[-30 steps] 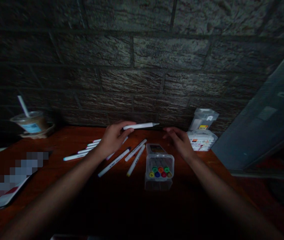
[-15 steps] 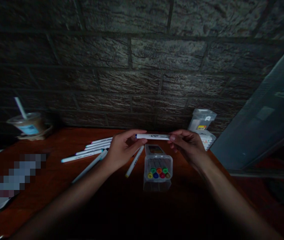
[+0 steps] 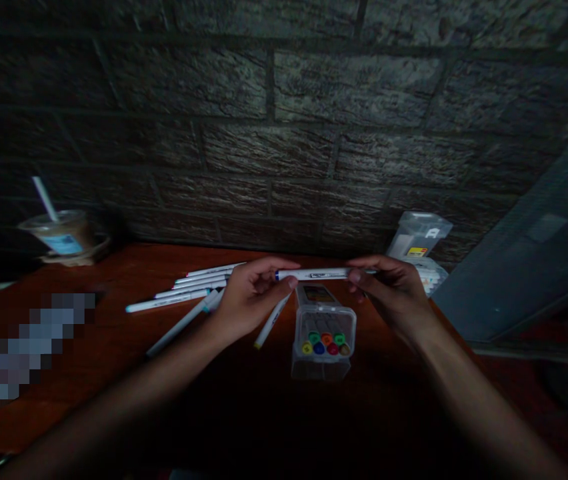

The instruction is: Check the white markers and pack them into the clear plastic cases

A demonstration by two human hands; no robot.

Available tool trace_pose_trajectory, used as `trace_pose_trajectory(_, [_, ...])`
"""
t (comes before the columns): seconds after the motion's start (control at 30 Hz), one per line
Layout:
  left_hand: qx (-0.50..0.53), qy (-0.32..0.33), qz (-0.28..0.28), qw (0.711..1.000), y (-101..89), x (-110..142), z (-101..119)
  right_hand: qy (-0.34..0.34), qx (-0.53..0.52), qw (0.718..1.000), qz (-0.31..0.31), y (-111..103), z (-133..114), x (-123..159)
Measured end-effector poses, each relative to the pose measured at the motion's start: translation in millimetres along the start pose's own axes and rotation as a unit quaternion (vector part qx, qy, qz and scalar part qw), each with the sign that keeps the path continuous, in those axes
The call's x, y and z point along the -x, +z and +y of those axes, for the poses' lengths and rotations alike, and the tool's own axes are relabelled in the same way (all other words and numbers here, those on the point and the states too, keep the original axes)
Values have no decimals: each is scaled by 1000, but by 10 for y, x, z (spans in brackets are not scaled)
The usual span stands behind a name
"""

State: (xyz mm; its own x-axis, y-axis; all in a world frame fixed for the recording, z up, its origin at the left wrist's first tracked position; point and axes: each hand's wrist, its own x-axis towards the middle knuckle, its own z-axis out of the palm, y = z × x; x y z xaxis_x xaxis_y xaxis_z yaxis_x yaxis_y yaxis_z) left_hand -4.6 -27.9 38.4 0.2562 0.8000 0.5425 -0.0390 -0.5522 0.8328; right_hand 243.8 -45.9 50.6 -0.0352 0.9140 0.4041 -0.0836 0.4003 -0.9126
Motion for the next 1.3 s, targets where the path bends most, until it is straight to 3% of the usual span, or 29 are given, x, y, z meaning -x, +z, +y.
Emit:
trace_pose_trajectory(0.23, [-4, 3, 22, 1000, 49, -18, 46, -20, 26, 999, -35, -2, 11, 32])
trace_pose_trajectory(0.9, [-3, -13, 18, 1000, 35, -9, 53, 6, 3, 999, -39, 48, -15, 31])
trace_pose_trajectory(1.3, [137, -64, -21, 988, -15, 26, 2, 41, -45, 998, 14, 68, -82, 24])
